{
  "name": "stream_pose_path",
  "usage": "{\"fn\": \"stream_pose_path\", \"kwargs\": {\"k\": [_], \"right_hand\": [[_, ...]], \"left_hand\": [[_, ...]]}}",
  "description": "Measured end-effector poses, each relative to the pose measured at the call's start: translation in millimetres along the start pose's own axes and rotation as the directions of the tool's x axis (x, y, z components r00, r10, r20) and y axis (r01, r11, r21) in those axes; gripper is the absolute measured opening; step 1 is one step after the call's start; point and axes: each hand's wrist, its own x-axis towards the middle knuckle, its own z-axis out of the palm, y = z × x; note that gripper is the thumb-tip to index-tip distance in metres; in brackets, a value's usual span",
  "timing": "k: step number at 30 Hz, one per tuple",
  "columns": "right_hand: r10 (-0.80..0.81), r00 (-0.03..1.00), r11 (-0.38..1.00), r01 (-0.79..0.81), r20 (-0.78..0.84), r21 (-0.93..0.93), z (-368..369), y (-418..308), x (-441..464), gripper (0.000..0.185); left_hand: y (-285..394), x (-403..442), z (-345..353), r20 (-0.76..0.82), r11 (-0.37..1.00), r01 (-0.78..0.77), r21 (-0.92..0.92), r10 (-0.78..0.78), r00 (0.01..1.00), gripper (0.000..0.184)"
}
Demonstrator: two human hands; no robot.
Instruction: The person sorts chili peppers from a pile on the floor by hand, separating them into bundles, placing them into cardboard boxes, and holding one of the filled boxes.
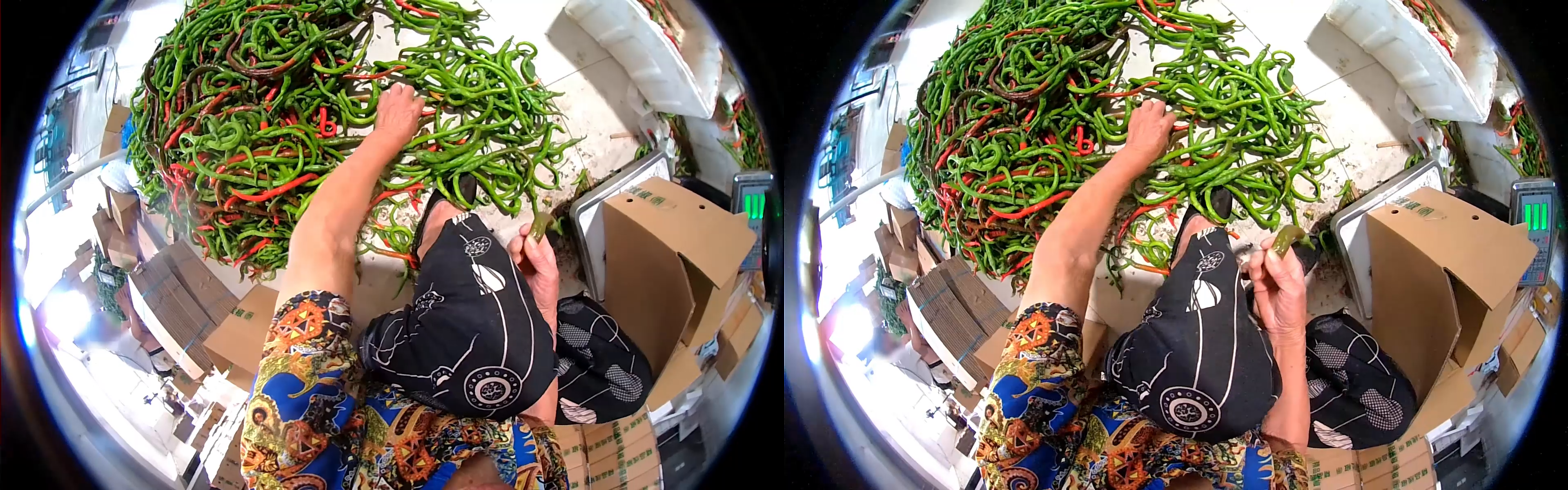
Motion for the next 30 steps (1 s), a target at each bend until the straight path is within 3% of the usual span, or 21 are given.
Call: {"fn": "stream_pose_path", "kwargs": {"k": [1, 5, 6, 8, 11, 12, 13, 14, 16, 17, 19, 20, 23, 25, 27, 29, 30], "right_hand": [[-0.010, 1.000, 1.000, 0.010, 0.005, -0.001, 1, -1, 0, 0.021], [0.040, 0.999, 0.995, -0.039, 0.011, -0.095, -3, -3, 3, 0.021], [0.031, 0.999, 0.991, -0.031, 0.005, -0.133, -2, -1, 5, 0.022], [0.011, 1.000, 0.977, -0.012, -0.005, -0.212, 2, 1, 8, 0.025], [-0.051, 0.999, 0.935, 0.044, -0.011, -0.353, 9, 2, 13, 0.027], [-0.082, 0.996, 0.921, 0.062, -0.036, -0.385, 17, 1, 13, 0.035], [-0.094, 0.995, 0.897, 0.077, -0.016, -0.435, 21, -1, 14, 0.037], [-0.104, 0.995, 0.870, 0.094, 0.005, -0.484, 24, -4, 16, 0.039], [-0.135, 0.988, 0.816, 0.155, 0.076, -0.556, 23, -6, 24, 0.041], [-0.156, 0.988, 0.820, 0.138, 0.014, -0.555, 13, -2, 31, 0.039], [-0.197, 0.974, 0.829, 0.102, -0.116, -0.549, -10, 8, 41, 0.036], [-0.226, 0.960, 0.863, 0.118, -0.167, -0.492, -10, 5, 41, 0.031], [-0.242, 0.932, 0.875, 0.089, -0.271, -0.475, -18, -10, 35, 0.022], [-0.306, 0.916, 0.855, 0.143, -0.262, -0.499, -20, -15, 36, 0.026], [-0.366, 0.893, 0.821, 0.176, -0.262, -0.543, -29, -15, 38, 0.028], [-0.366, 0.882, 0.848, 0.185, -0.297, -0.497, -24, -17, 37, 0.025], [-0.357, 0.886, 0.870, 0.200, -0.295, -0.451, -22, -15, 37, 0.023]], "left_hand": [[-1, 0, -2, 0.015, 0.999, -0.042, -0.014, 0.042, 0.999, 0.014], [20, -6, -74, -0.214, 0.975, -0.113, -0.190, 0.071, 0.974, 0.012], [27, -11, -90, -0.170, 0.913, -0.054, -0.405, -0.017, 0.985, 0.012], [44, -22, -121, -0.031, 0.647, 0.079, -0.758, -0.158, 0.987, 0.012], [80, -29, -170, 0.088, 0.449, 0.178, -0.875, -0.214, 0.973, 0.013], [97, -27, -181, 0.223, 0.223, 0.276, -0.935, -0.237, 0.946, 0.012], [112, -24, -184, 0.356, -0.016, 0.362, -0.932, -0.227, 0.907, 0.011], [122, -23, -173, 0.274, 0.040, 0.283, -0.958, -0.148, 0.950, 0.013], [151, -16, -163, 0.371, -0.212, 0.356, -0.910, -0.033, 0.928, 0.013], [161, -13, -158, 0.428, -0.325, 0.416, -0.849, 0.038, 0.903, 0.013], [168, -6, -150, 0.329, -0.261, 0.350, -0.899, 0.122, 0.936, 0.012], [167, -4, -137, 0.342, -0.340, 0.369, -0.865, 0.140, 0.929, 0.012], [136, 3, -86, 0.237, 0.155, 0.287, -0.945, -0.278, 0.931, 0.013], [94, -2, -55, 0.379, 0.030, 0.460, -0.887, -0.520, 0.765, 0.014], [46, -23, -30, 0.328, 0.019, 0.442, -0.897, -0.640, 0.695, 0.016], [26, -46, -37, 0.327, -0.027, 0.451, -0.892, -0.727, 0.604, 0.016], [18, -62, -32, 0.339, -0.082, 0.411, -0.908, -0.722, 0.604, 0.014]]}}
